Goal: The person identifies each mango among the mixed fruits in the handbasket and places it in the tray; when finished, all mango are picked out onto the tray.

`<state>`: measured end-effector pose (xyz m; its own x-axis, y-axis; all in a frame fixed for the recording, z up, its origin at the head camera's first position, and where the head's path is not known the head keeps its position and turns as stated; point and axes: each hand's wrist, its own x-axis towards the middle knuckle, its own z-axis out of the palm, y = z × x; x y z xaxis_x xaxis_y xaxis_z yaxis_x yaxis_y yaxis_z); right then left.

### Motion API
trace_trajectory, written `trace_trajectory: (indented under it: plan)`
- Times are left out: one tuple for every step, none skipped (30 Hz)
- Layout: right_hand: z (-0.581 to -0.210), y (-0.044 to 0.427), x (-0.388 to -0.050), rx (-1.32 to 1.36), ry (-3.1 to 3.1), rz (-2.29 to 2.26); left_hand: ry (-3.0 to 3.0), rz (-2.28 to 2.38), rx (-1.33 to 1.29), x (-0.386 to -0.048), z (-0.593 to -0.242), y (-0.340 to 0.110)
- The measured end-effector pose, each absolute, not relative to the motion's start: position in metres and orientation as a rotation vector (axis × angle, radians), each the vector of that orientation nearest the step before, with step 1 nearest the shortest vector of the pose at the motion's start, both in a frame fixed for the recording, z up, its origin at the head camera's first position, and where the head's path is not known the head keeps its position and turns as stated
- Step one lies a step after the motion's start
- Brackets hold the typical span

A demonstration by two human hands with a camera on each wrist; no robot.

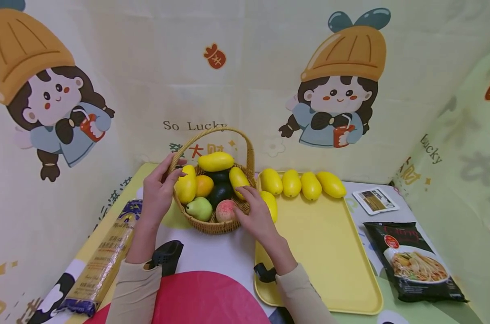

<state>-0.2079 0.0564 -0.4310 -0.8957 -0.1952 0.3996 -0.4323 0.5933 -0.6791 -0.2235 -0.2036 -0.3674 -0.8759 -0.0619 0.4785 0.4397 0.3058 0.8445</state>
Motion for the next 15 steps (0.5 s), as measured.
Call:
trace_trajectory:
  plan:
    - [-0.43, 0.052, -0.209, 0.535, -2.547, 1.197, -2.157, -1.592, -0.332, -0.223, -0.368, -0.204]
    - [-0.43, 0.049, -0.209, 0.558, -2.553, 1.196, -2.155, -1.59, -0.329, -0.223, -0.368, -0.205]
    - [-0.429, 0.045, -0.21, 0.58, -2.56, 1.199, -2.152, -1.588, -0.328, -0.223, -0.368, -0.205]
    - [-0.427, 0.041, -0.212, 0.598, -2.573, 1.203, -2.149, -1.587, -0.329, -0.223, -0.368, -0.206]
    - [-0.426, 0.036, -0.213, 0.613, -2.587, 1.212, -2.146, -1.587, -0.33, -0.223, -0.368, -0.206]
    - [-0.425, 0.032, -0.214, 0.623, -2.606, 1.217, -2.145, -1.587, -0.333, -0.223, -0.368, -0.206]
    - [-0.423, 0.028, -0.216, 0.628, -2.627, 1.217, -2.145, -1.584, -0.337, -0.223, -0.368, -0.206]
    - [-0.423, 0.023, -0.218, 0.632, -2.649, 1.222, -2.145, -1.585, -0.34, -0.223, -0.368, -0.206]
    - [-0.421, 0.019, -0.22, 0.638, -2.671, 1.235, -2.147, -1.586, -0.343, -0.223, -0.368, -0.206]
    - [-0.421, 0.014, -0.223, 0.644, -2.69, 1.242, -2.146, -1.588, -0.347, -0.224, -0.368, -0.206]
    - [-0.42, 0.009, -0.225, 0.648, -2.707, 1.242, -2.147, -1.59, -0.349, -0.224, -0.368, -0.205]
    - [-0.419, 0.004, -0.228, 0.65, -2.726, 1.236, -2.147, -1.592, -0.353, -0.224, -0.368, -0.205]
    - [-0.419, -0.001, -0.231, 0.654, -2.738, 1.236, -2.146, -1.593, -0.356, -0.224, -0.368, -0.204]
    - [-0.419, -0.006, -0.234, 0.664, -2.747, 1.245, -2.144, -1.597, -0.358, -0.224, -0.368, -0.204]
    - [-0.419, -0.011, -0.237, 0.672, -2.751, 1.253, -2.141, -1.599, -0.361, -0.224, -0.367, -0.204]
